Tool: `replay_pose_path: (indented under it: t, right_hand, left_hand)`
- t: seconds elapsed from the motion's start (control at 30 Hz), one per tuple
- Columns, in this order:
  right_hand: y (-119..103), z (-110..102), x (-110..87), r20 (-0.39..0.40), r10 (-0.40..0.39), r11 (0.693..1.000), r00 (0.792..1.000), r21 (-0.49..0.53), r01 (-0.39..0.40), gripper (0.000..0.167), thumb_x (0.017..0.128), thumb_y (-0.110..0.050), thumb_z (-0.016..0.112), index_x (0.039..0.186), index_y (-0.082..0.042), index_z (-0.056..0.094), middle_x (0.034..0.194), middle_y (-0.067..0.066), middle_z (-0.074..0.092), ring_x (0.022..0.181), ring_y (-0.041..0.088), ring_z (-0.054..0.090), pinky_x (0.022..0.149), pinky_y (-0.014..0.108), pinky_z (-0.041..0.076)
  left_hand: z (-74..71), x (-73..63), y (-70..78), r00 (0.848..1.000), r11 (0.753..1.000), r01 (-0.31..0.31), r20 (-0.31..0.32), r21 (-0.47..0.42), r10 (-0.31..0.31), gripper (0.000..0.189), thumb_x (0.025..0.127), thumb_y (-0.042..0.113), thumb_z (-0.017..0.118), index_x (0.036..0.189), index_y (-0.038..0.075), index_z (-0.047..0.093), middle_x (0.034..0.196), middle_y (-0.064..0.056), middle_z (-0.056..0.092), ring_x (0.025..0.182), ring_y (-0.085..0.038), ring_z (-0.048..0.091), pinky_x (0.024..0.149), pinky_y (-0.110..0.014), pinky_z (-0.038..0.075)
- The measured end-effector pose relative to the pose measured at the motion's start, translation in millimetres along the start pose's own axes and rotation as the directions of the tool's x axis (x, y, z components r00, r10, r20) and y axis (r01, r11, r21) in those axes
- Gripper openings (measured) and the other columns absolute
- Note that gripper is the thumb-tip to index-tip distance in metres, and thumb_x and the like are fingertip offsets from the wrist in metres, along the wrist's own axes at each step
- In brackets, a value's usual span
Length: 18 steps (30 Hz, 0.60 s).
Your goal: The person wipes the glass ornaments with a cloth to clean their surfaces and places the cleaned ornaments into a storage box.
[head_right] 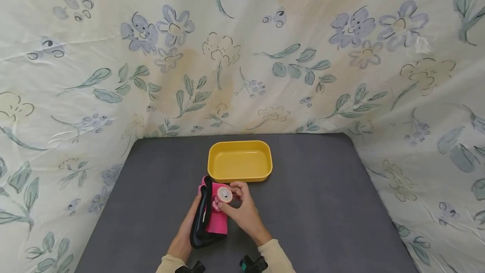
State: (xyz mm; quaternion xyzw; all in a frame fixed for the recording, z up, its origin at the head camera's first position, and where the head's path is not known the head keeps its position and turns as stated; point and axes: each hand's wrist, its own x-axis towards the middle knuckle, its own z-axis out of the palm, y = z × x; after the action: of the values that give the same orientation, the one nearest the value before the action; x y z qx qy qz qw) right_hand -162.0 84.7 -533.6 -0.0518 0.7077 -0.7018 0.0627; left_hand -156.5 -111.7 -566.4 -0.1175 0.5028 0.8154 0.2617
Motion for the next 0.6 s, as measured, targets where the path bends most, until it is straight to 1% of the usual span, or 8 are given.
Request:
replay_pose_path:
  t: [0.1,0.17,0.23,0.33,0.4,0.47,0.53,0.6]
  right_hand:
    - [-6,-6,0.6,0.005,0.010,0.993,1.000,0.115,-0.011,0.049,0.089,-0.006,0.075,0.122,-0.002,0.039,0.123,0.003,0.067,0.105,0.014,0.060,0.093,0.029,0.049]
    - [-7,-9,0.6,0.009,0.002,0.987,1.000,0.162,-0.003,0.043,0.091,-0.006,0.072,0.118,0.001,0.039,0.116,-0.001,0.064,0.102,0.010,0.060,0.089,0.024,0.050]
    - [-8,-12,0.5,0.020,-0.011,0.984,1.000,0.179,0.008,0.040,0.093,-0.006,0.070,0.116,0.003,0.039,0.111,-0.003,0.060,0.100,0.008,0.060,0.086,0.021,0.051]
    - [-8,-13,-0.1,0.033,0.006,0.982,0.999,0.189,-0.012,0.038,0.094,-0.006,0.069,0.117,0.002,0.040,0.109,0.000,0.058,0.101,0.007,0.061,0.086,0.020,0.052]
    - [-9,-14,-0.3,0.037,0.033,0.975,0.999,0.218,-0.040,0.038,0.094,-0.006,0.068,0.117,0.000,0.038,0.112,0.000,0.060,0.102,0.007,0.063,0.087,0.021,0.053]
    - [-7,-16,-0.1,0.043,0.055,0.962,0.998,0.265,-0.065,0.037,0.095,-0.005,0.067,0.114,-0.004,0.036,0.113,0.001,0.060,0.099,0.009,0.066,0.085,0.023,0.056]
    - [-6,-17,0.9,0.051,0.069,0.947,0.996,0.311,-0.081,0.036,0.096,-0.006,0.066,0.110,-0.007,0.034,0.112,0.001,0.061,0.097,0.010,0.068,0.083,0.025,0.058]
    - [-5,-19,2.5,0.063,0.069,0.939,0.996,0.334,-0.086,0.034,0.097,-0.008,0.066,0.106,-0.009,0.033,0.111,0.003,0.060,0.094,0.010,0.068,0.082,0.027,0.059]
  left_hand:
    - [1.0,1.0,1.8,1.000,1.000,-0.002,-0.006,-0.006,0.002,0.072,0.098,0.070,0.044,0.151,0.022,0.041,0.108,0.014,0.062,0.099,0.001,0.060,0.088,-0.020,0.050]
    - [1.2,1.7,1.8,1.000,1.000,-0.019,-0.021,0.003,0.019,0.069,0.098,0.069,0.044,0.151,0.024,0.043,0.110,0.016,0.061,0.101,0.002,0.059,0.088,-0.019,0.049]
    - [1.8,1.7,1.7,0.999,1.000,-0.031,-0.030,-0.005,0.031,0.068,0.099,0.067,0.044,0.153,0.026,0.042,0.114,0.017,0.062,0.104,0.004,0.058,0.089,-0.018,0.048]
    - [2.7,2.3,1.8,0.999,0.999,-0.046,-0.019,-0.024,0.046,0.059,0.102,0.063,0.044,0.151,0.031,0.046,0.114,0.021,0.063,0.104,0.007,0.057,0.088,-0.015,0.047]
    - [3.9,3.1,2.7,0.999,0.998,-0.041,-0.018,-0.037,0.040,0.053,0.102,0.063,0.044,0.145,0.033,0.052,0.104,0.020,0.064,0.096,0.006,0.059,0.083,-0.015,0.047]
    - [4.7,4.2,1.3,0.999,0.999,-0.034,-0.027,-0.032,0.033,0.053,0.101,0.064,0.045,0.142,0.033,0.054,0.098,0.019,0.063,0.092,0.004,0.059,0.080,-0.015,0.047]
    - [5.3,5.1,0.6,0.999,0.999,-0.029,-0.034,-0.016,0.028,0.059,0.099,0.067,0.045,0.146,0.031,0.051,0.102,0.020,0.062,0.095,0.004,0.059,0.083,-0.016,0.047]
    - [6.4,5.8,0.1,0.998,1.000,-0.029,-0.048,0.002,0.030,0.066,0.099,0.068,0.044,0.152,0.028,0.044,0.111,0.019,0.062,0.101,0.003,0.058,0.087,-0.018,0.047]
